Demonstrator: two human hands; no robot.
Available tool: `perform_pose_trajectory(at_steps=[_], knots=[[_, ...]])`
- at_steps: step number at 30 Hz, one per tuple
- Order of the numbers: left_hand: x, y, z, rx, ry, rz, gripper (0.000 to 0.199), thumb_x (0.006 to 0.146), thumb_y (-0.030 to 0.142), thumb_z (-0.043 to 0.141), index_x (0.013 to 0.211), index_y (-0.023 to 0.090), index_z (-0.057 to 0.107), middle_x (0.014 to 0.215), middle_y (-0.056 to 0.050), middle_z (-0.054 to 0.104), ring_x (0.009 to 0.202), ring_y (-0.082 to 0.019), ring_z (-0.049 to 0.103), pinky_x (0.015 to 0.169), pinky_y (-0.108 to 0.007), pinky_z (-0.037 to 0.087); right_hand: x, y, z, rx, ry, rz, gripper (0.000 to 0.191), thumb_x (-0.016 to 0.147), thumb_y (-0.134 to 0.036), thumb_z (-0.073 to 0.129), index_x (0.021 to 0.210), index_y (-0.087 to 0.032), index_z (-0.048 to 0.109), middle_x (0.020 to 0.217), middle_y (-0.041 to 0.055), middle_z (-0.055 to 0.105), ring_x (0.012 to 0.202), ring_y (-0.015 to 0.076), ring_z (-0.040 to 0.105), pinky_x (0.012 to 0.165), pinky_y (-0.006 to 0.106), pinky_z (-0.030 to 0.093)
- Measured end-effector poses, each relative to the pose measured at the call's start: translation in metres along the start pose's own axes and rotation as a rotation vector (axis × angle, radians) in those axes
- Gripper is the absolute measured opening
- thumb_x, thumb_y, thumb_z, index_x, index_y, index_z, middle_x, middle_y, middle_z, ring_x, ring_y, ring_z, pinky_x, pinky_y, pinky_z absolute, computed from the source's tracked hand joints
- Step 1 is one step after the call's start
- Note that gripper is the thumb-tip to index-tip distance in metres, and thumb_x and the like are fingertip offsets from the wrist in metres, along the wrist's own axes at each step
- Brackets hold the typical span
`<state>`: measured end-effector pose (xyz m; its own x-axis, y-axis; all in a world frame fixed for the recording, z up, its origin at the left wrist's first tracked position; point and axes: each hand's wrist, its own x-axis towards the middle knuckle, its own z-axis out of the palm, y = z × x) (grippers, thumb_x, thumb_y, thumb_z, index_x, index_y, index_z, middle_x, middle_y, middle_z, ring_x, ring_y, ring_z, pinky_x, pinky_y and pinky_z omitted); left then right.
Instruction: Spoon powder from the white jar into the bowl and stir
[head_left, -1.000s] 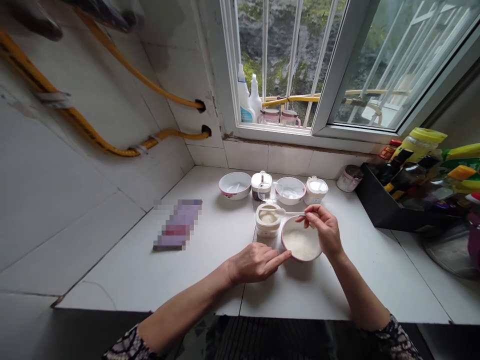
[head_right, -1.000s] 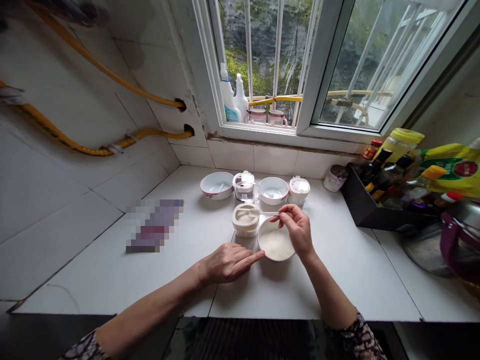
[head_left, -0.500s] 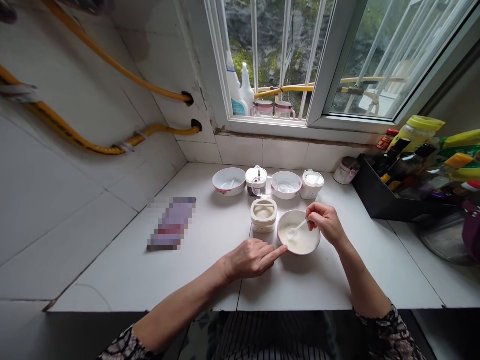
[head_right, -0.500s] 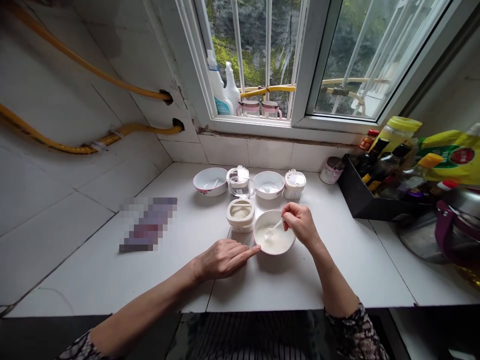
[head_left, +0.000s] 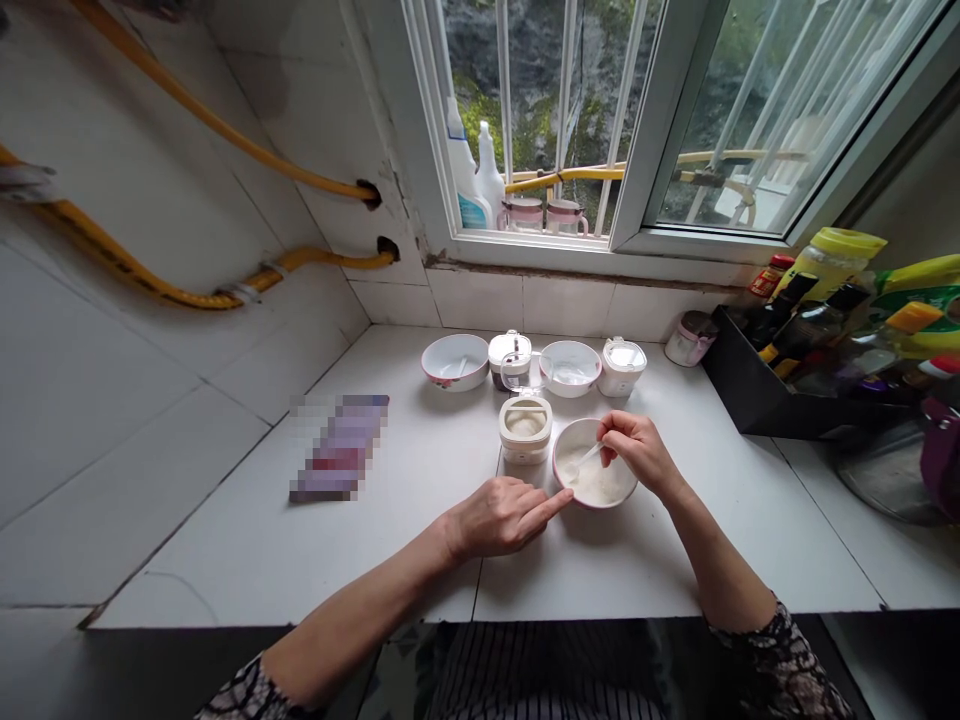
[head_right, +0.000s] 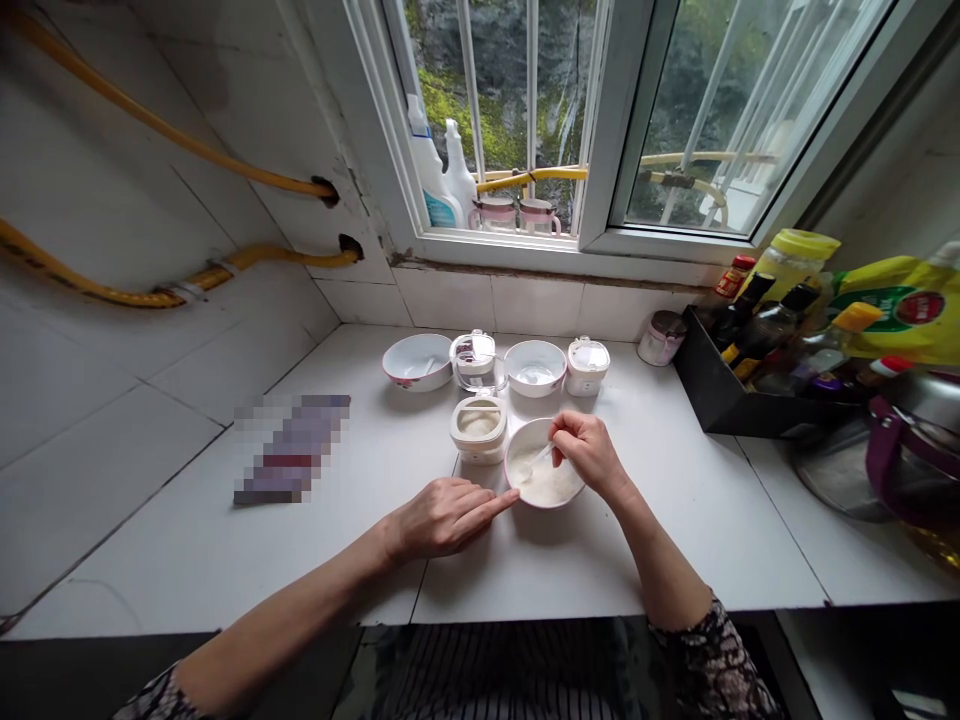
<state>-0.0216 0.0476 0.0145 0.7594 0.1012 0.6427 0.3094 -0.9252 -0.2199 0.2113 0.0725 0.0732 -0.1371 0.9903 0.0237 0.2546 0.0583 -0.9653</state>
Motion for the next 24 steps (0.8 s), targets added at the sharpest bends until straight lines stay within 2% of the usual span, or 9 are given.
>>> perform_pose_trajectory(at_steps=[8,17,21,24], knots=[[0.003,0.0,-0.001,0.007,0.034,0.003,0.034,0.091,0.002,0.041,0.124,0.002,0.051,0.063,0.001,0.061,0.047,-0.013,0.052,0.04,-0.026,0.044,0.006,-0.005,-0.014,0.205,0.091,0.053,0.008,0.056,-0.022,0.052,0.055,-0.019,0.06,0.038,0.0001,0.056,0.044,0.013,0.045,0.053,0.028,0.039],[0.002,0.001,0.0,0.01,0.03,0.0,0.036,0.09,0.002,0.04,0.124,0.002,0.051,0.061,0.001,0.059,0.046,-0.012,0.051,0.042,-0.024,0.046,0.015,0.001,-0.022,0.344,0.137,0.106,0.006,0.057,-0.023,0.058,0.058,-0.018,0.061,0.041,0.0003,0.057,0.045,0.0138,0.049,0.055,0.029,0.041],[0.0,0.0,0.001,0.024,0.015,0.002,0.039,0.089,0.002,0.042,0.127,0.003,0.05,0.062,0.001,0.059,0.048,-0.012,0.053,0.044,-0.024,0.048,0.012,-0.002,-0.009,0.383,0.204,0.004,0.008,0.065,-0.026,0.061,0.069,-0.019,0.06,0.049,0.0,0.061,0.051,0.0153,0.052,0.053,0.028,0.041],[0.0,0.0,0.001,0.032,0.005,0.003,0.04,0.088,0.003,0.043,0.128,0.002,0.049,0.063,0.0,0.06,0.05,-0.013,0.055,0.044,-0.024,0.049,0.006,-0.006,0.01,0.259,0.262,-0.166,0.01,0.079,-0.031,0.06,0.082,-0.021,0.058,0.063,0.0014,0.067,0.061,0.0178,0.059,0.057,0.029,0.043]])
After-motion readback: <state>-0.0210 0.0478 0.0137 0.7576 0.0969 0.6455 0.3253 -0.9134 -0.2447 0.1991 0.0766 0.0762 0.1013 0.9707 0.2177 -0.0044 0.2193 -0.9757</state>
